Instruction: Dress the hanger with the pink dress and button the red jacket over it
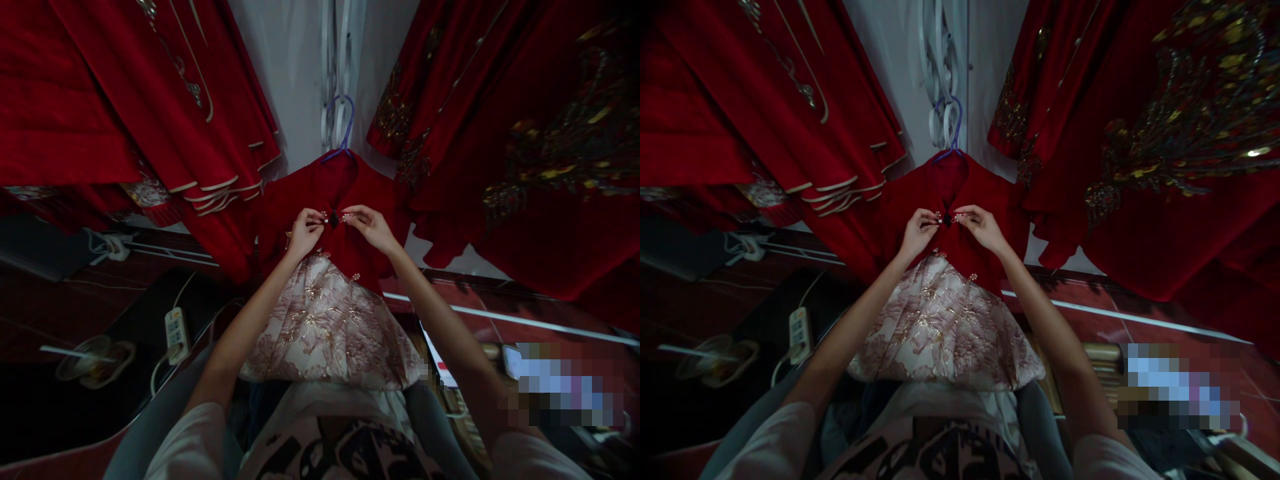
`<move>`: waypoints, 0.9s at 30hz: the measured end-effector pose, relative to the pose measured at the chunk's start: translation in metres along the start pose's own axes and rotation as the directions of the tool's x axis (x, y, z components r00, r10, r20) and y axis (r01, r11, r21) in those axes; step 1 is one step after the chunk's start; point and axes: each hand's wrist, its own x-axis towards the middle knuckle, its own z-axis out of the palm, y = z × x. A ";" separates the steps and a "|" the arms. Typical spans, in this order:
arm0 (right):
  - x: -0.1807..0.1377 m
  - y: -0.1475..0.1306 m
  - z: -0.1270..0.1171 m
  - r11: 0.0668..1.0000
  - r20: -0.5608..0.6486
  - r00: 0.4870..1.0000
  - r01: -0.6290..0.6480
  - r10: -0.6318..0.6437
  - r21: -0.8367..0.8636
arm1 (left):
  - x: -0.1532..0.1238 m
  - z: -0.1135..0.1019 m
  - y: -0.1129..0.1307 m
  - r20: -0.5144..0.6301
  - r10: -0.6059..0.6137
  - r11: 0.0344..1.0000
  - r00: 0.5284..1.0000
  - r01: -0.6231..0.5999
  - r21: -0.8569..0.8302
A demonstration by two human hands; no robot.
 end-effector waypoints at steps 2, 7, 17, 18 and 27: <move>-0.002 -0.001 -0.006 1.000 0.021 1.000 -0.006 0.006 0.003 | -0.001 0.004 0.000 -0.034 -0.002 1.000 0.999 0.003 0.014; -0.003 0.001 -0.005 1.000 0.017 1.000 -0.002 0.002 0.002 | -0.003 0.019 0.001 -0.161 0.111 0.968 0.981 -0.070 0.241; 0.005 0.009 0.002 0.998 0.053 0.998 -0.020 0.017 0.054 | 0.000 0.014 -0.006 -0.156 0.144 0.961 0.977 -0.100 0.256; 0.006 0.008 0.004 0.999 0.058 0.998 -0.019 0.016 0.051 | -0.001 0.014 -0.006 -0.157 0.134 0.971 0.979 -0.098 0.220; 0.010 0.007 0.020 0.999 0.011 0.999 0.051 -0.051 0.010 | 0.002 0.014 -0.010 -0.091 0.100 0.993 0.991 -0.093 0.078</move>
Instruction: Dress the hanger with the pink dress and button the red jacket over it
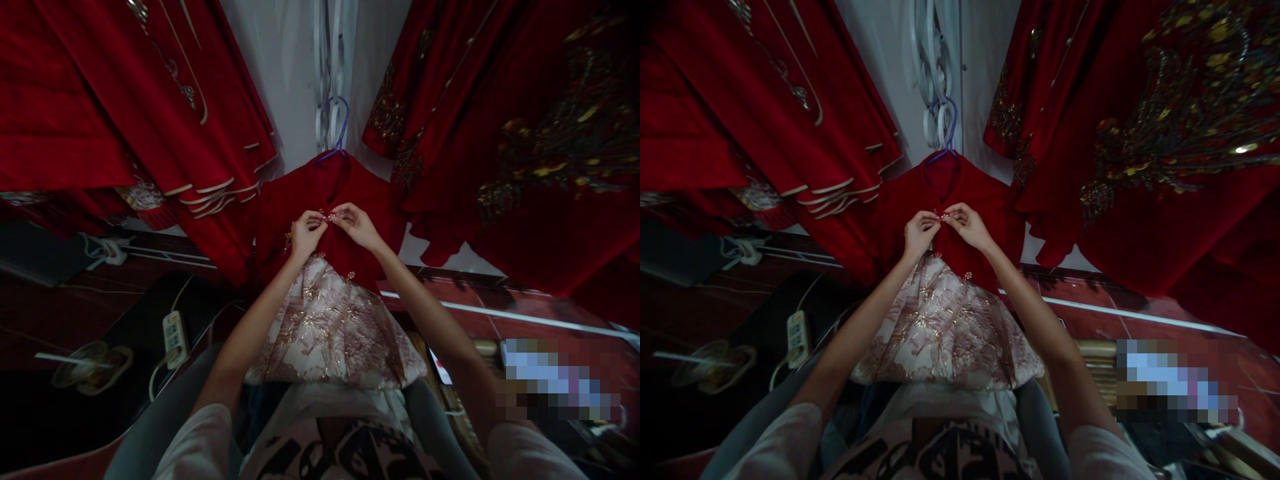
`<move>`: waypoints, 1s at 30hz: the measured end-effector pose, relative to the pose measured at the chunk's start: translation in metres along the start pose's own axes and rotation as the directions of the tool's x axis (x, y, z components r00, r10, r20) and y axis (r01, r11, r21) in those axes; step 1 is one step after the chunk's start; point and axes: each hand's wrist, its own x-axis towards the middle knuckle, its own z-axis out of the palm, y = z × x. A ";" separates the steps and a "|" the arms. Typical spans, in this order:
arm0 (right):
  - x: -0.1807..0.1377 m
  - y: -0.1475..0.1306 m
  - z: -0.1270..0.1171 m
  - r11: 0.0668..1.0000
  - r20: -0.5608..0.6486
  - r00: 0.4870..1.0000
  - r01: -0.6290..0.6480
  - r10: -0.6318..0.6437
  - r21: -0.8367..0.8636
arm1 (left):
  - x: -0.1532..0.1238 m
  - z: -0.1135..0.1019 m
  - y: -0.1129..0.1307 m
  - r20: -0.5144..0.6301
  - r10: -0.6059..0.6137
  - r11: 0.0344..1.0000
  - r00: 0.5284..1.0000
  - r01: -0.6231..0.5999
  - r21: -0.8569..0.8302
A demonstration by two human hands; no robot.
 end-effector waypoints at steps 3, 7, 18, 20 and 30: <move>0.001 0.004 0.001 1.000 -0.016 1.000 0.013 -0.013 -0.002 | 0.001 -0.001 0.001 0.043 0.006 1.000 0.999 -0.006 -0.006; 0.000 0.005 0.005 0.997 -0.080 0.996 0.030 -0.036 -0.071 | 0.000 -0.005 0.010 0.074 0.070 0.994 0.995 -0.075 0.075; 0.000 0.004 0.009 0.986 -0.136 0.985 0.083 -0.103 -0.143 | 0.010 -0.016 0.028 0.219 0.155 0.956 0.963 -0.203 0.214; 0.001 0.003 0.008 0.988 -0.125 0.988 0.070 -0.087 -0.136 | 0.010 -0.017 0.028 0.238 0.154 0.954 0.959 -0.207 0.218; 0.013 0.003 0.001 0.995 -0.070 0.997 -0.023 0.016 -0.098 | 0.014 -0.018 0.040 0.433 0.219 0.880 0.875 -0.368 0.299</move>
